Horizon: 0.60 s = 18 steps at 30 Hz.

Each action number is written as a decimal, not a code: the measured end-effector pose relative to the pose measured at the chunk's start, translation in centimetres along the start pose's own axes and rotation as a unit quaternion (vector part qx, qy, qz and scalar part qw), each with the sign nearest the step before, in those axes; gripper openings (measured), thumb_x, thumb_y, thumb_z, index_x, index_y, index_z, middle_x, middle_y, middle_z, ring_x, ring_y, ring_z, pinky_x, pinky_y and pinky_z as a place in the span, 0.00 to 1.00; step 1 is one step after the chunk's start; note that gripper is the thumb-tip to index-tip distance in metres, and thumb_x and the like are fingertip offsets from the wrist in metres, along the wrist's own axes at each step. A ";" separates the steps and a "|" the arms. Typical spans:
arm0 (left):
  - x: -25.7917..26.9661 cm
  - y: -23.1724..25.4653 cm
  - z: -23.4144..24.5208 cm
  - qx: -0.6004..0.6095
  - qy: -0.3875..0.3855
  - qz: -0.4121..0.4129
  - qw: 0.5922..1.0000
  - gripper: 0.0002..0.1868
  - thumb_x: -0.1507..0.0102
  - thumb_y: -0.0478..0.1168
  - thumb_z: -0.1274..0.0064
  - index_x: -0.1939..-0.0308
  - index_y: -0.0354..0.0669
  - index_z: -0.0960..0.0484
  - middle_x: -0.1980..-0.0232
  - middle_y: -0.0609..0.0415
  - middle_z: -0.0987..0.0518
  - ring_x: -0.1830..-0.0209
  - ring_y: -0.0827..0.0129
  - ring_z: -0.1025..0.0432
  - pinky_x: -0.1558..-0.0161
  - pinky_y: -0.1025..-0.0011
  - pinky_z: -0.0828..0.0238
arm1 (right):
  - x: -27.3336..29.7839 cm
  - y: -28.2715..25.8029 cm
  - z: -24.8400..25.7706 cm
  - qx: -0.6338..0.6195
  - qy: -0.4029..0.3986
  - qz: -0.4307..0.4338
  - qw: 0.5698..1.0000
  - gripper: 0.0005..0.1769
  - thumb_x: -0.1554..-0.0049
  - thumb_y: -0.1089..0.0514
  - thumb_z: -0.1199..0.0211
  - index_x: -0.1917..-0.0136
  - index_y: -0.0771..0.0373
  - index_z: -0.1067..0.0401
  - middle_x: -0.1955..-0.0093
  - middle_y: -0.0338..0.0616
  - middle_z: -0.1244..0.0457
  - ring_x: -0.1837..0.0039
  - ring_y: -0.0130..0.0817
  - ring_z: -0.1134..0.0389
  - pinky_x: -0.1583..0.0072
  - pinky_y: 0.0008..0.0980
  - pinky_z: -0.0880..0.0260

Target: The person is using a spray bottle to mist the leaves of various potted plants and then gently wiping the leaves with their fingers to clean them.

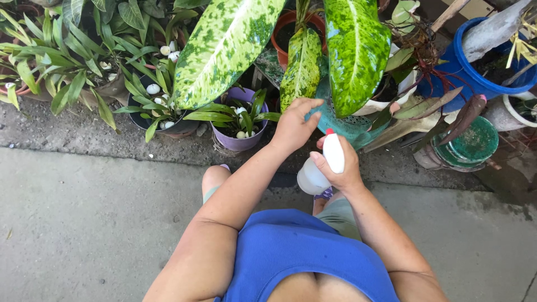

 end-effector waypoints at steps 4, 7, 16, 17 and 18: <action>0.1 1.6 0.9 0.106 0.007 0.037 0.994 0.14 0.29 0.49 0.50 0.42 0.57 0.16 0.44 0.50 0.21 0.36 0.52 0.27 0.35 0.55 0.32 | -0.1 0.0 1.0 -0.014 0.024 -0.008 1.000 0.25 0.49 0.48 0.22 0.44 0.62 0.25 0.52 0.48 0.29 0.49 0.42 0.26 0.44 0.40 0.27; 0.5 3.0 0.3 0.197 -0.048 0.106 0.973 0.31 0.27 0.65 0.60 0.34 0.48 0.22 0.36 0.38 0.26 0.28 0.40 0.37 0.26 0.47 0.46 | -0.3 -0.2 1.7 -0.061 0.044 -0.017 0.997 0.30 0.50 0.52 0.22 0.41 0.69 0.28 0.48 0.56 0.30 0.46 0.44 0.27 0.41 0.42 0.28; -0.5 1.1 -2.2 0.217 0.021 0.043 0.975 0.09 0.35 0.47 0.39 0.61 0.48 0.15 0.67 0.60 0.23 0.60 0.76 0.29 0.50 0.72 0.32 | -0.6 -0.8 2.6 -0.039 0.053 0.019 0.998 0.24 0.47 0.55 0.24 0.45 0.72 0.28 0.52 0.54 0.29 0.48 0.45 0.25 0.44 0.44 0.25; -0.5 1.0 -2.2 0.217 0.021 0.051 0.975 0.09 0.34 0.48 0.40 0.62 0.48 0.15 0.67 0.60 0.24 0.61 0.76 0.29 0.52 0.73 0.32 | -0.6 -0.6 2.7 -0.052 0.059 0.011 0.997 0.23 0.47 0.56 0.24 0.45 0.72 0.28 0.53 0.54 0.29 0.48 0.43 0.25 0.44 0.43 0.25; -0.5 0.8 -2.2 0.217 0.022 0.058 0.974 0.10 0.34 0.48 0.40 0.64 0.47 0.16 0.68 0.60 0.24 0.62 0.77 0.30 0.54 0.74 0.32 | -0.6 -0.3 2.7 -0.065 0.065 0.003 0.996 0.23 0.47 0.57 0.24 0.46 0.72 0.27 0.53 0.54 0.30 0.49 0.41 0.25 0.43 0.42 0.26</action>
Point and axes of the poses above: each hand's wrist, its own x-axis away from the middle knuckle, its own z-axis out of the back of the hand, y = z × x, the point moved 7 cm from there along -x, towards the middle knuckle
